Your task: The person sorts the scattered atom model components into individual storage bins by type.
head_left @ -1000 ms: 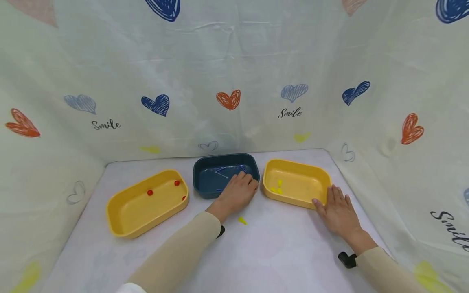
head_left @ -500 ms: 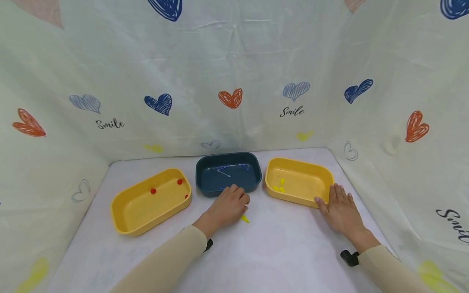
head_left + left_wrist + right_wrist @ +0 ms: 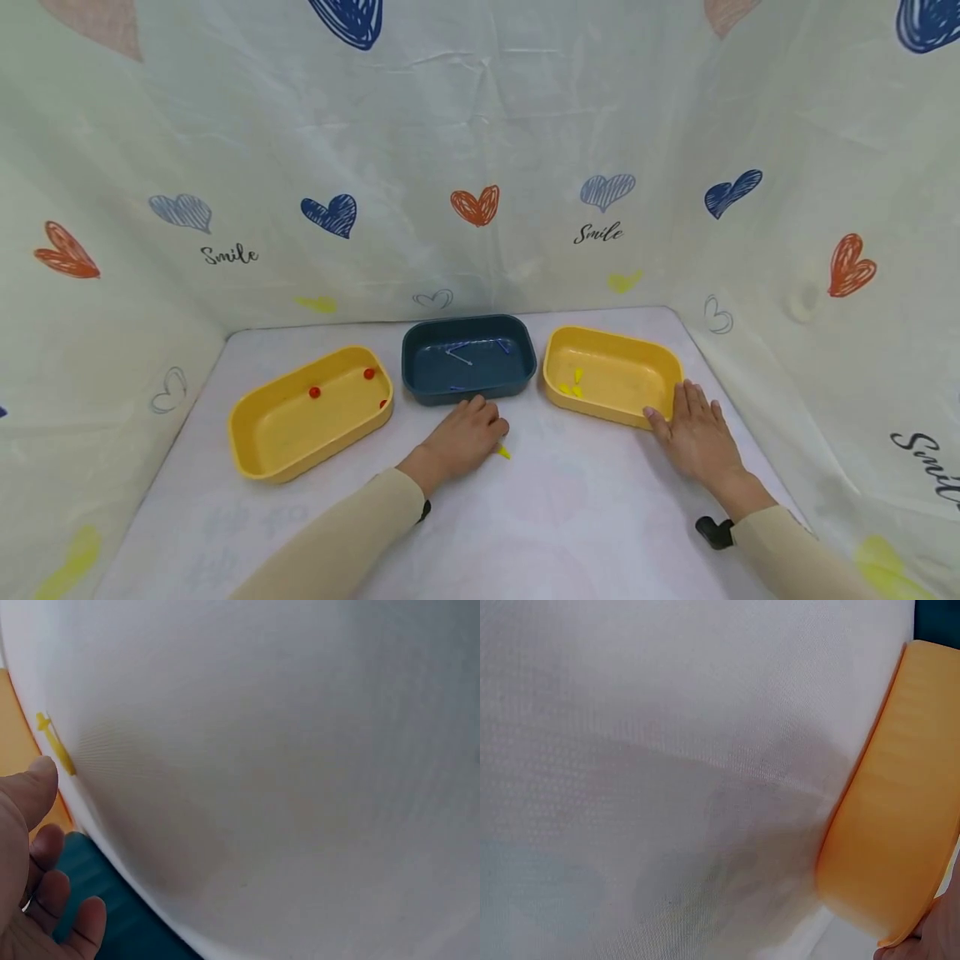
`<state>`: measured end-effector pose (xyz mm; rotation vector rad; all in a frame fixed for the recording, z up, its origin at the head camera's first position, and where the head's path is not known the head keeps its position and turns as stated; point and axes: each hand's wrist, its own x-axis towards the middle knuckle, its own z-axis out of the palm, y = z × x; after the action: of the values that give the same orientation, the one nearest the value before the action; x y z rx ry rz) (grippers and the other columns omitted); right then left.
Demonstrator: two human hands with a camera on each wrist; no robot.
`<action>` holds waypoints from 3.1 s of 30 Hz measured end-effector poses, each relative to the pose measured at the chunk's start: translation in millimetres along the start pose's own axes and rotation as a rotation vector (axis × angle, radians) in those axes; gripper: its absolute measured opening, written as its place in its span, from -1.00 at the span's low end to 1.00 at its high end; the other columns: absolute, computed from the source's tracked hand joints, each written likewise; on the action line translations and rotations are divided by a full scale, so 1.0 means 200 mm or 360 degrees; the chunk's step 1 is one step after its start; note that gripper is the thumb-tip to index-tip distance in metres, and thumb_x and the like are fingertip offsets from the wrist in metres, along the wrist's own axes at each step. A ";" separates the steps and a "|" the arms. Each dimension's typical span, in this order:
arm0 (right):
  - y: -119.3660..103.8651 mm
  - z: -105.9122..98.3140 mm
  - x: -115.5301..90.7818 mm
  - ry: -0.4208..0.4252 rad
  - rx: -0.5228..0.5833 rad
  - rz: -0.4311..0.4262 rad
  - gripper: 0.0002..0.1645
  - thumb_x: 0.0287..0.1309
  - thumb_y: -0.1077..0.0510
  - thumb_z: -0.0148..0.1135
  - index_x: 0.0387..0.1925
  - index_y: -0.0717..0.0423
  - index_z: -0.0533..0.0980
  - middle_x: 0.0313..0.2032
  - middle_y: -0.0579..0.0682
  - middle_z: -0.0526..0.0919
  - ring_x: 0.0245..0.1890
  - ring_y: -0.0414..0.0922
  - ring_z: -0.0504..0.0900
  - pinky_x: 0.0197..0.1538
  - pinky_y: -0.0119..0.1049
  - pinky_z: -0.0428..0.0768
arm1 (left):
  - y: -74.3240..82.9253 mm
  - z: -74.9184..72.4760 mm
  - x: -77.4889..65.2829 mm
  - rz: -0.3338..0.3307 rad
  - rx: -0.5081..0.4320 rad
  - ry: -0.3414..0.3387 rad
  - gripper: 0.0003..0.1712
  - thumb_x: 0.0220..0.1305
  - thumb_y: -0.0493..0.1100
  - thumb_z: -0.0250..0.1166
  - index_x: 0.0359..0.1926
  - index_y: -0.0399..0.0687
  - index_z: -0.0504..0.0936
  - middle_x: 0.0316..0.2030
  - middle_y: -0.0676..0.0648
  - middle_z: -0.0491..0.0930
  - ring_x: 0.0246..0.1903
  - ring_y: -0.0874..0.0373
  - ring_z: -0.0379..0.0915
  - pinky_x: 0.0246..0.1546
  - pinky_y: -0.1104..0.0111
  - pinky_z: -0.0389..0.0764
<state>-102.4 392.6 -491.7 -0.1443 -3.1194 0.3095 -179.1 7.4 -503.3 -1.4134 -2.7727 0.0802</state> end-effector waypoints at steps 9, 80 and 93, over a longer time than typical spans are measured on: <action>-0.01 0.00 0.00 -0.0015 0.0012 0.0005 0.13 0.40 -0.42 -0.43 0.43 0.54 -0.19 0.44 0.52 -0.12 0.45 0.42 -0.14 0.43 0.36 -0.17 | -0.01 0.03 0.00 -0.0010 -0.0075 -0.0043 -0.82 0.42 -0.03 0.16 -0.01 0.22 0.56 -0.12 0.09 0.46 -0.08 0.14 0.23 0.04 0.21 0.48; 0.01 0.00 -0.01 0.0017 -0.0014 0.0006 0.13 0.40 -0.42 -0.39 0.43 0.54 -0.14 0.44 0.51 -0.09 0.45 0.41 -0.09 0.44 0.35 -0.16 | 0.02 -0.21 0.49 -0.0126 0.0062 0.0454 -0.82 0.55 -0.04 -0.10 -0.03 0.03 0.35 -0.22 0.04 0.24 -0.16 0.10 0.10 -0.12 0.34 0.25; -0.01 0.00 -0.01 -0.0005 -0.0032 0.0030 0.13 0.39 -0.45 -0.42 0.44 0.52 -0.12 0.46 0.48 -0.09 0.46 0.38 -0.09 0.44 0.34 -0.14 | 0.07 -0.17 0.68 -0.0179 0.0182 0.0340 -0.92 0.51 -0.17 -0.03 -0.06 0.02 0.37 -0.21 0.03 0.29 -0.17 0.08 0.13 -0.12 0.31 0.30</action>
<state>-100.7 391.3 -491.8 -0.1733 -3.1265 0.2791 -244.9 126.5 -470.3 -1.1633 -2.6205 0.0783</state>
